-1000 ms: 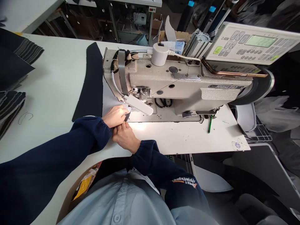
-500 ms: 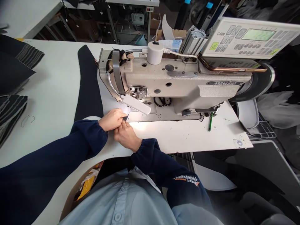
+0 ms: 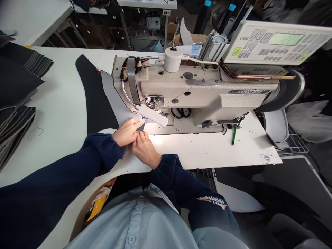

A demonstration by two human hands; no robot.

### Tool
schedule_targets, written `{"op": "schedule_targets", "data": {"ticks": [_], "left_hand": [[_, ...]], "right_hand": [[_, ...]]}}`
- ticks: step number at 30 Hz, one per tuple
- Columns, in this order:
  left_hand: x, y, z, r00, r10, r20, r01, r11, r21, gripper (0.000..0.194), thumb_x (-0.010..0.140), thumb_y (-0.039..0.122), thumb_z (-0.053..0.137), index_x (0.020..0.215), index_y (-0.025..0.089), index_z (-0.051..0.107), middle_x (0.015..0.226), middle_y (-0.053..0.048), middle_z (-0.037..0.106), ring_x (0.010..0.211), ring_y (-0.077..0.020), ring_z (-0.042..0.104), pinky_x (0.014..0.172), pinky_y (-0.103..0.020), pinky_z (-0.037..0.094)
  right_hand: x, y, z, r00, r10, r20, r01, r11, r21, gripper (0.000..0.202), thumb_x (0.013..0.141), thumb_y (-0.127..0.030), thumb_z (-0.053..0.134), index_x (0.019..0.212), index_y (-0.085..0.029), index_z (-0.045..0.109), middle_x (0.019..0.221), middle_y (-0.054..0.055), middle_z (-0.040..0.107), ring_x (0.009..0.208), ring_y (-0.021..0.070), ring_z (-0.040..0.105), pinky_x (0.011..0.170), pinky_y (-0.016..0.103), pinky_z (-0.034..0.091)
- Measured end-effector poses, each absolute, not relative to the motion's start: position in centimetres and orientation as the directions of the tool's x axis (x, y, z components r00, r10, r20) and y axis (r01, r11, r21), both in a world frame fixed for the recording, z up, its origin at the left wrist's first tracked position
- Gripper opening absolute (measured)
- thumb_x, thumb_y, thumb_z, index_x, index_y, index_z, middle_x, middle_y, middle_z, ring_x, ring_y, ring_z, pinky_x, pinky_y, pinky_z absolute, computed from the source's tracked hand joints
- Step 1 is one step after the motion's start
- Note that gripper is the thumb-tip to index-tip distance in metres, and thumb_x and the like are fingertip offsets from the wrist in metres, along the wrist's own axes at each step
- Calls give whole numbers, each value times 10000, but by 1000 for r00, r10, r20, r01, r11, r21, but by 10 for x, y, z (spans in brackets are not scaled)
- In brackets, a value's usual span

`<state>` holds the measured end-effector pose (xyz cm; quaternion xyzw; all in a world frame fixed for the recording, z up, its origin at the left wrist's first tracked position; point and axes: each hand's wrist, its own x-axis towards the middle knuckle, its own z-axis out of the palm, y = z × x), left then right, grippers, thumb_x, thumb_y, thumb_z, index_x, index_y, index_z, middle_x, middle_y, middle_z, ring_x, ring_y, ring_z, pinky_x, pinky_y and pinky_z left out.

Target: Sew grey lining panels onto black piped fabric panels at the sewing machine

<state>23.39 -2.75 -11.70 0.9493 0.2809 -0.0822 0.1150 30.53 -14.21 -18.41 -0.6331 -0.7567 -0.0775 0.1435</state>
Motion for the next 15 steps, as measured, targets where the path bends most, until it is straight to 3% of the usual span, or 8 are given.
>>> {"op": "schedule_targets", "data": {"ticks": [3, 6, 11, 15], "left_hand": [[211, -40, -110, 826, 502, -258, 541, -834, 111, 319, 786, 80, 432, 1060, 123, 589, 1100, -137, 507, 1002, -256, 486, 870, -357, 462], [201, -49, -108, 828, 469, -306, 513, -855, 79, 335, 772, 25, 397, 1039, 109, 583, 1067, -135, 499, 955, -242, 486, 877, -354, 448], [213, -56, -111, 833, 479, -276, 511, -858, 52, 308, 800, 18, 380, 1017, 105, 581, 1055, -137, 498, 958, -242, 489, 869, -348, 437], [217, -57, -111, 829, 496, -260, 514, -858, 2, 332, 807, 29, 390, 1078, 100, 568, 1076, -140, 510, 974, -261, 499, 819, -351, 446]], "right_hand": [[302, -146, -185, -132, 931, 340, 985, 161, -58, 362, 956, -83, 361, 1232, 48, 557, 1262, 270, 561, 1200, 307, 506, 1034, 508, 412], [302, -147, -186, -114, 933, 342, 987, 146, -69, 369, 962, -94, 359, 1240, 52, 552, 1170, 233, 607, 1160, 301, 526, 1040, 495, 414], [309, -142, -186, -70, 935, 348, 989, 111, -98, 379, 952, -73, 330, 1215, 51, 573, 1113, 223, 624, 1121, 287, 543, 1062, 501, 393], [317, -143, -187, -38, 930, 366, 985, 96, -144, 364, 971, -115, 334, 1179, 35, 593, 1180, 229, 609, 1158, 289, 530, 1065, 497, 393]]}}
